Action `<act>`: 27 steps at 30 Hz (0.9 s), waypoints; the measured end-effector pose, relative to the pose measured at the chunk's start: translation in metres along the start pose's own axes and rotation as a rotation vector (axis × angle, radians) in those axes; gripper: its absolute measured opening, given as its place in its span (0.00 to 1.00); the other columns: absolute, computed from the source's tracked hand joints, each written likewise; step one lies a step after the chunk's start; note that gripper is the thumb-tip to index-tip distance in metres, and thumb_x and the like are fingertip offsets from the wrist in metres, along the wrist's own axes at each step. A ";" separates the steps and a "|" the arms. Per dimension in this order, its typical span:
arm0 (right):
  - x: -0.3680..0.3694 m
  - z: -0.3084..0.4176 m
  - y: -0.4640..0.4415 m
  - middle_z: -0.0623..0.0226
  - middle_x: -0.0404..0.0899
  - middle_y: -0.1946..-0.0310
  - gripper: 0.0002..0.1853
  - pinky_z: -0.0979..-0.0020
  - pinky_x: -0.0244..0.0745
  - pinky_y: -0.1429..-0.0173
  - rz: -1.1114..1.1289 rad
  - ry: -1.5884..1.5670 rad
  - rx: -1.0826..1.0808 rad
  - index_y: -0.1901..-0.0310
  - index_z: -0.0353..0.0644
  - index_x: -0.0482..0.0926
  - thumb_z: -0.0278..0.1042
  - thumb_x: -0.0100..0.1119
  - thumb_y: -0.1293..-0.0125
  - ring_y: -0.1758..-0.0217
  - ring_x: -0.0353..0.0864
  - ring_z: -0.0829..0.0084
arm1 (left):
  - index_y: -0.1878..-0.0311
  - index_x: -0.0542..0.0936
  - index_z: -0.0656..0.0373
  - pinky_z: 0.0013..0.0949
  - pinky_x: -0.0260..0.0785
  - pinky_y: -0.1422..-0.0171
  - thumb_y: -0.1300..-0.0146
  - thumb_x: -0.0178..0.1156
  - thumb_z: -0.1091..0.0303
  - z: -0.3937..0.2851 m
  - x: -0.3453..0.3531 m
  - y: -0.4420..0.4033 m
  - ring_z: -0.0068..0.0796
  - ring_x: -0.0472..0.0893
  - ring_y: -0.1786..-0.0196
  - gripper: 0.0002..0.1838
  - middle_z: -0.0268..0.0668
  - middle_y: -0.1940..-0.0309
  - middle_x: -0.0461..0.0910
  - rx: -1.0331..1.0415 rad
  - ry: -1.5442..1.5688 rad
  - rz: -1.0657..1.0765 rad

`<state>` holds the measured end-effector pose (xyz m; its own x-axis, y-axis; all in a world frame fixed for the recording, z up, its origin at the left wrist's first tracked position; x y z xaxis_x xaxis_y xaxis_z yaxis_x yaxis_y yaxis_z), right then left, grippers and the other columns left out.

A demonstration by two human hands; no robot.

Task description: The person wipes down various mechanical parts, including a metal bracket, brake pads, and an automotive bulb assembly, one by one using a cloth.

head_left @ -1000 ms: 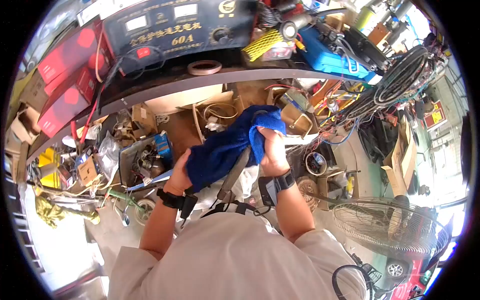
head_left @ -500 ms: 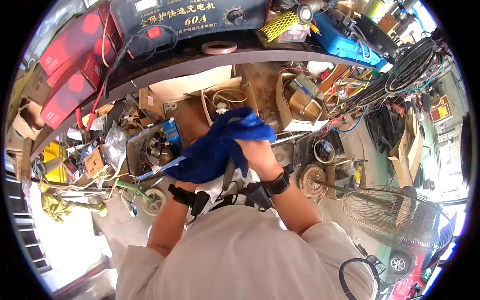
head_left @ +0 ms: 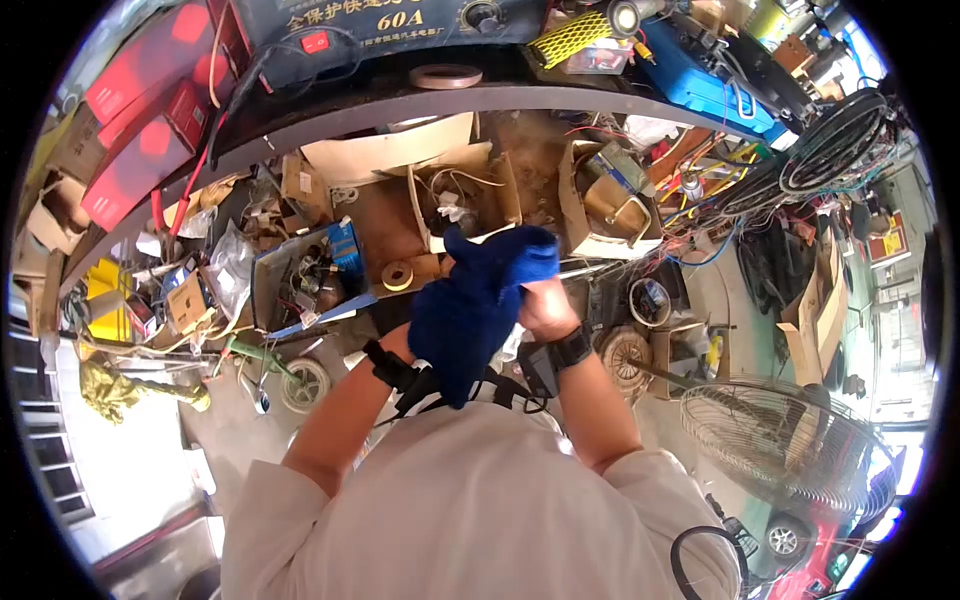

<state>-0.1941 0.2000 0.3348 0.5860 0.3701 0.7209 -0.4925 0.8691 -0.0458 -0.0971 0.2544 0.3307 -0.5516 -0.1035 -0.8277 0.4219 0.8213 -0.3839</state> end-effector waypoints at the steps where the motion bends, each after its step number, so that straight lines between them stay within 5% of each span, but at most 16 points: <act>1: -0.001 0.007 0.002 0.67 0.79 0.60 0.17 0.72 0.75 0.49 0.010 0.038 -0.055 0.53 0.38 0.76 0.21 0.61 0.46 0.56 0.78 0.74 | 0.54 0.75 0.65 0.41 0.67 0.45 0.43 0.56 0.66 -0.006 -0.003 -0.002 0.46 0.75 0.55 0.16 0.49 0.62 0.75 0.078 -0.061 0.012; 3: -0.019 0.013 0.001 0.61 0.79 0.55 0.21 0.65 0.73 0.44 -0.242 0.214 -0.114 0.49 0.35 0.74 0.18 0.59 0.47 0.50 0.78 0.65 | 0.54 0.75 0.66 0.39 0.69 0.49 0.45 0.57 0.68 -0.019 0.003 -0.011 0.47 0.76 0.58 0.16 0.48 0.63 0.76 0.185 -0.269 0.082; 5: 0.000 0.039 0.013 0.53 0.79 0.58 0.25 0.65 0.71 0.44 -0.323 1.895 -0.080 0.48 0.30 0.73 0.11 0.52 0.53 0.51 0.78 0.58 | 0.49 0.73 0.66 0.36 0.69 0.46 0.45 0.56 0.72 -0.014 0.003 -0.007 0.44 0.75 0.52 0.19 0.47 0.56 0.75 0.079 -0.033 -0.031; 6: -0.008 0.042 0.017 0.54 0.79 0.58 0.23 0.65 0.72 0.45 -0.416 1.577 -0.251 0.49 0.31 0.74 0.13 0.51 0.50 0.52 0.79 0.59 | 0.46 0.72 0.66 0.34 0.68 0.44 0.45 0.56 0.74 -0.010 0.007 -0.003 0.43 0.75 0.49 0.21 0.47 0.53 0.75 0.028 0.086 -0.090; 9: -0.080 0.018 0.003 0.59 0.80 0.57 0.14 0.66 0.74 0.47 -0.579 0.715 -0.317 0.53 0.34 0.75 0.23 0.48 0.39 0.53 0.80 0.63 | 0.39 0.68 0.65 0.33 0.67 0.40 0.43 0.57 0.73 0.002 0.032 0.008 0.41 0.74 0.43 0.26 0.46 0.43 0.73 -0.075 0.294 -0.096; 11: -0.050 0.020 0.003 0.62 0.80 0.56 0.12 0.66 0.75 0.47 -0.539 0.025 -0.090 0.54 0.35 0.76 0.27 0.49 0.38 0.52 0.80 0.65 | 0.39 0.68 0.64 0.33 0.68 0.42 0.43 0.58 0.72 -0.011 0.022 -0.004 0.41 0.75 0.44 0.26 0.45 0.44 0.73 0.017 0.369 -0.210; 15: -0.053 0.030 0.001 0.60 0.78 0.52 0.18 0.62 0.73 0.41 -0.121 -0.197 -0.115 0.50 0.36 0.74 0.28 0.56 0.43 0.49 0.78 0.62 | 0.40 0.70 0.64 0.33 0.64 0.36 0.39 0.58 0.69 0.018 0.046 0.020 0.41 0.74 0.43 0.23 0.46 0.46 0.75 -0.253 0.938 0.139; 18: -0.049 0.044 0.001 0.62 0.79 0.55 0.15 0.63 0.74 0.44 -0.243 -0.020 -0.168 0.51 0.37 0.74 0.26 0.55 0.41 0.52 0.79 0.63 | 0.40 0.70 0.63 0.34 0.64 0.36 0.38 0.58 0.68 0.027 0.049 0.034 0.42 0.74 0.43 0.24 0.46 0.45 0.75 -0.452 1.279 0.298; 20: -0.057 0.043 0.000 0.63 0.80 0.58 0.11 0.63 0.75 0.47 -0.502 0.036 -0.165 0.53 0.39 0.75 0.27 0.52 0.37 0.54 0.80 0.64 | 0.39 0.70 0.63 0.35 0.64 0.36 0.38 0.58 0.66 0.027 0.049 0.035 0.43 0.74 0.43 0.24 0.46 0.45 0.75 -0.508 1.059 0.397; 22: -0.076 0.039 -0.001 0.62 0.80 0.59 0.10 0.61 0.76 0.48 -0.726 -0.040 -0.149 0.55 0.39 0.76 0.29 0.49 0.35 0.55 0.80 0.63 | 0.40 0.70 0.62 0.37 0.64 0.36 0.37 0.58 0.65 0.019 0.036 0.020 0.45 0.74 0.43 0.24 0.46 0.45 0.75 -0.449 0.406 0.439; 25: -0.081 0.035 -0.007 0.62 0.81 0.60 0.09 0.61 0.76 0.50 -0.622 -0.121 -0.116 0.56 0.39 0.76 0.29 0.48 0.35 0.56 0.80 0.62 | 0.41 0.70 0.62 0.38 0.64 0.36 0.38 0.59 0.62 0.014 0.049 0.021 0.46 0.73 0.42 0.24 0.46 0.46 0.75 -0.202 0.415 0.208; 26: -0.080 0.036 -0.007 0.61 0.81 0.60 0.11 0.61 0.76 0.47 -0.588 -0.138 -0.073 0.55 0.38 0.76 0.31 0.51 0.37 0.55 0.80 0.62 | 0.40 0.70 0.63 0.36 0.64 0.36 0.39 0.60 0.63 0.011 0.047 0.019 0.39 0.73 0.42 0.26 0.45 0.44 0.74 -0.133 0.626 -0.012; 27: -0.075 0.039 -0.011 0.60 0.80 0.59 0.13 0.61 0.76 0.47 -0.480 -0.153 -0.075 0.54 0.38 0.76 0.32 0.52 0.39 0.55 0.80 0.62 | 0.39 0.69 0.62 0.35 0.63 0.36 0.40 0.61 0.63 0.010 0.046 0.014 0.37 0.73 0.41 0.26 0.44 0.43 0.74 -0.146 0.687 0.067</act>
<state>-0.2576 0.1497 0.3077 0.6315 -0.1238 0.7654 -0.1402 0.9527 0.2697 -0.1093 0.2558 0.2828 -0.8777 0.2877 -0.3832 0.3962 0.8855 -0.2428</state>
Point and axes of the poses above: each hand's wrist, its own y-axis away from the middle knuckle, its own x-axis out of the palm, z = x × y, the point moved 5 cm from there along -y, towards the middle knuckle
